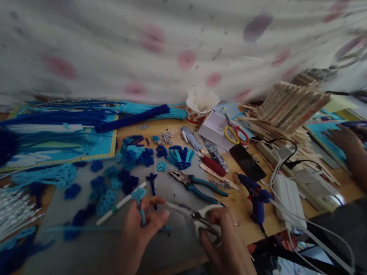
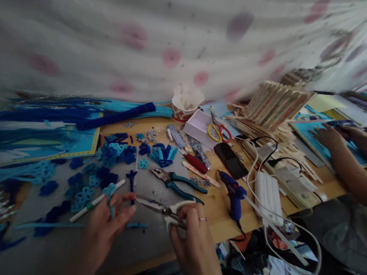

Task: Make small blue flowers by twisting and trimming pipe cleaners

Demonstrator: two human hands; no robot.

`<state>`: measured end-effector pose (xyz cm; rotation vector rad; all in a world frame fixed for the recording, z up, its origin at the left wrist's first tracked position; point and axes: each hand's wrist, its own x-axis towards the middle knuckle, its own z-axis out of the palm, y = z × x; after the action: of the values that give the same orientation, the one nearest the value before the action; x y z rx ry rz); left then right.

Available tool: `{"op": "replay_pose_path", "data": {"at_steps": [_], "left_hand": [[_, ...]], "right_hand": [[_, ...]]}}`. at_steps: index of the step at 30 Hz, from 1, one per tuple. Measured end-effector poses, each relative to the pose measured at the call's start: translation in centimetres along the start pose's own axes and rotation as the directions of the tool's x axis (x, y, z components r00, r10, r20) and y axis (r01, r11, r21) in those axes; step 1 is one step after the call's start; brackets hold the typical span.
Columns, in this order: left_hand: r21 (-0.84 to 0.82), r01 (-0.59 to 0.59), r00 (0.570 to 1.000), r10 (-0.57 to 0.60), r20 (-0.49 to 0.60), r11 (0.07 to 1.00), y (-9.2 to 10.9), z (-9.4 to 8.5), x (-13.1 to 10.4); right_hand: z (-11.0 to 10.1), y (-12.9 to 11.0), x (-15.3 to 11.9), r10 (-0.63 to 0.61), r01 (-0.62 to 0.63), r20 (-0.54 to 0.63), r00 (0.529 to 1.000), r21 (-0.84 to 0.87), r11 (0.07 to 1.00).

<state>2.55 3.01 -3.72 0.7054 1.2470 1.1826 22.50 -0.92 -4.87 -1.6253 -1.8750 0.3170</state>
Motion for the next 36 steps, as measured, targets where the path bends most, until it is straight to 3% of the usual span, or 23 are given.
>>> {"op": "replay_pose_path", "data": {"at_steps": [5,9,14,20,25,28,32,36], "left_hand": [[0.141,-0.060,0.995,0.071,-0.069,0.988,-0.5,2.5,-0.5],[0.241,-0.064,0.991,0.091,-0.101,0.968,-0.1,3.0,-1.1],[0.226,-0.105,0.988,0.128,-0.087,0.969,0.2,3.3,-1.7],[0.189,-0.152,0.980,0.173,-0.098,0.970,0.6,2.4,-0.9],[0.100,-0.249,0.945,0.264,-0.193,0.963,2.4,0.5,1.0],[0.124,-0.233,0.961,0.248,-0.123,0.965,2.7,0.1,1.7],[0.231,-0.223,0.975,0.218,0.048,0.947,1.8,0.7,1.6],[0.092,-0.128,0.981,0.112,0.158,0.988,1.4,1.7,0.4]], "right_hand": [[0.5,-1.4,0.4,0.010,-0.006,-0.061,0.998,0.057,0.998],[0.4,-1.8,0.5,-0.006,0.006,-0.069,0.998,0.010,1.000],[0.5,-1.9,0.4,-0.031,0.022,-0.119,0.992,-0.078,0.997],[0.5,-1.9,0.2,-0.080,0.063,-0.127,0.989,-0.136,0.989],[0.0,-0.8,0.4,-0.055,0.032,-0.181,0.982,-0.130,0.991],[-0.3,-0.3,0.5,-0.062,0.032,-0.241,0.969,-0.126,0.992],[-0.7,-0.6,0.5,-0.057,0.028,-0.284,0.957,-0.103,0.994],[-0.7,-1.0,0.5,-0.097,0.069,-0.278,0.956,-0.108,0.992]]}}
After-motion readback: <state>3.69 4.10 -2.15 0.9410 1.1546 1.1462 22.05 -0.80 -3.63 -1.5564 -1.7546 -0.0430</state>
